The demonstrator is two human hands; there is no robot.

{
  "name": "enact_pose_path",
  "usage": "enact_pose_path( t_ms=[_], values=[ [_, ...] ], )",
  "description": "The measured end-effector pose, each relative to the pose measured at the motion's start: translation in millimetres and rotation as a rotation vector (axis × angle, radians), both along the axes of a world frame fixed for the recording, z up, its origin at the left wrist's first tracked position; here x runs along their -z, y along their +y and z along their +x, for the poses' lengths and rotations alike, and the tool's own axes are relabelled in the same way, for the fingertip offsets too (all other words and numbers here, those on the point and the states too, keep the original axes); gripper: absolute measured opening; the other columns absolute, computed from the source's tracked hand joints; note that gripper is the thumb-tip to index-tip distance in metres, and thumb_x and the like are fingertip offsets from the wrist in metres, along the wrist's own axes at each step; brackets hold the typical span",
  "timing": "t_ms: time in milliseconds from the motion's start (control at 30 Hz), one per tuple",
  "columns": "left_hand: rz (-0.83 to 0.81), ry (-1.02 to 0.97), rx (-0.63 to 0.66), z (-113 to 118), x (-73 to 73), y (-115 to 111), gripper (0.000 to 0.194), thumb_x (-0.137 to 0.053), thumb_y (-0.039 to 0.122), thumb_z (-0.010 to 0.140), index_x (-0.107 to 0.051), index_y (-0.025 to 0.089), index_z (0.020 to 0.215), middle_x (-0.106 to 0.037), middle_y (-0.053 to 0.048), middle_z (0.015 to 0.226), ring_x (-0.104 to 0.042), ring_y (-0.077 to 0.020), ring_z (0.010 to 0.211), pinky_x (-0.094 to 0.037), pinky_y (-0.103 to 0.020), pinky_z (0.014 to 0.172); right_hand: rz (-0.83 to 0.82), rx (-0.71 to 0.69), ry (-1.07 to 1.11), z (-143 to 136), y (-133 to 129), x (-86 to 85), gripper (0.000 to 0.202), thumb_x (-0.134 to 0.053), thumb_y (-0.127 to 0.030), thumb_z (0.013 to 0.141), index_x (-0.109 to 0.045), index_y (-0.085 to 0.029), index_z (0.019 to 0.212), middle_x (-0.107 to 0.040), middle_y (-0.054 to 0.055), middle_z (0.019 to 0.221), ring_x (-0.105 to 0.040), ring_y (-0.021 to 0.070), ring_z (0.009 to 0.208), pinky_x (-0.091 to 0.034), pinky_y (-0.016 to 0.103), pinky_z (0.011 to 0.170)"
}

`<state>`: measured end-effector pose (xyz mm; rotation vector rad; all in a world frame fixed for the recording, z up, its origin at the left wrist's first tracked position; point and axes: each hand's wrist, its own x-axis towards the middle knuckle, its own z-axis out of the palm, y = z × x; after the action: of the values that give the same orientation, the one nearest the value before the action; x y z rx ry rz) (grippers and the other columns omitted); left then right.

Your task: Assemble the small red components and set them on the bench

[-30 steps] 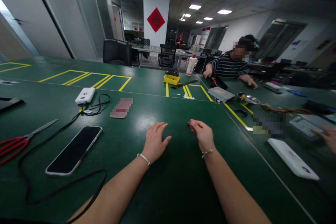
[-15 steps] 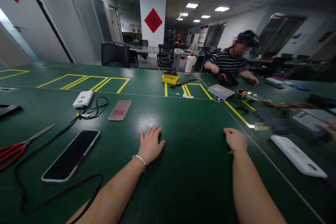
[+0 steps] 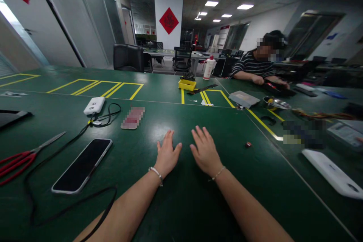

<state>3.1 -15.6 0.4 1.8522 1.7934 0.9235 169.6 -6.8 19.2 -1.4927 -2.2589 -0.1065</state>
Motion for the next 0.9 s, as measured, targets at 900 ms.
enact_pose_path(
  t_ms=[900],
  values=[
    [-0.060, -0.051, 0.236, -5, -6.9, -2, 0.033, -0.042, 0.029, 0.078, -0.053, 0.020, 0.108, -0.056, -0.009, 0.116, -0.042, -0.0236, 0.116, -0.004, -0.048, 0.103, -0.472, 0.931, -0.023, 156, 29, -1.3, 0.037, -0.031, -0.028, 0.079, -0.057, -0.009, 0.099, -0.054, 0.021, 0.099, -0.055, 0.0324, 0.093, -0.047, 0.041, 0.069]
  ],
)
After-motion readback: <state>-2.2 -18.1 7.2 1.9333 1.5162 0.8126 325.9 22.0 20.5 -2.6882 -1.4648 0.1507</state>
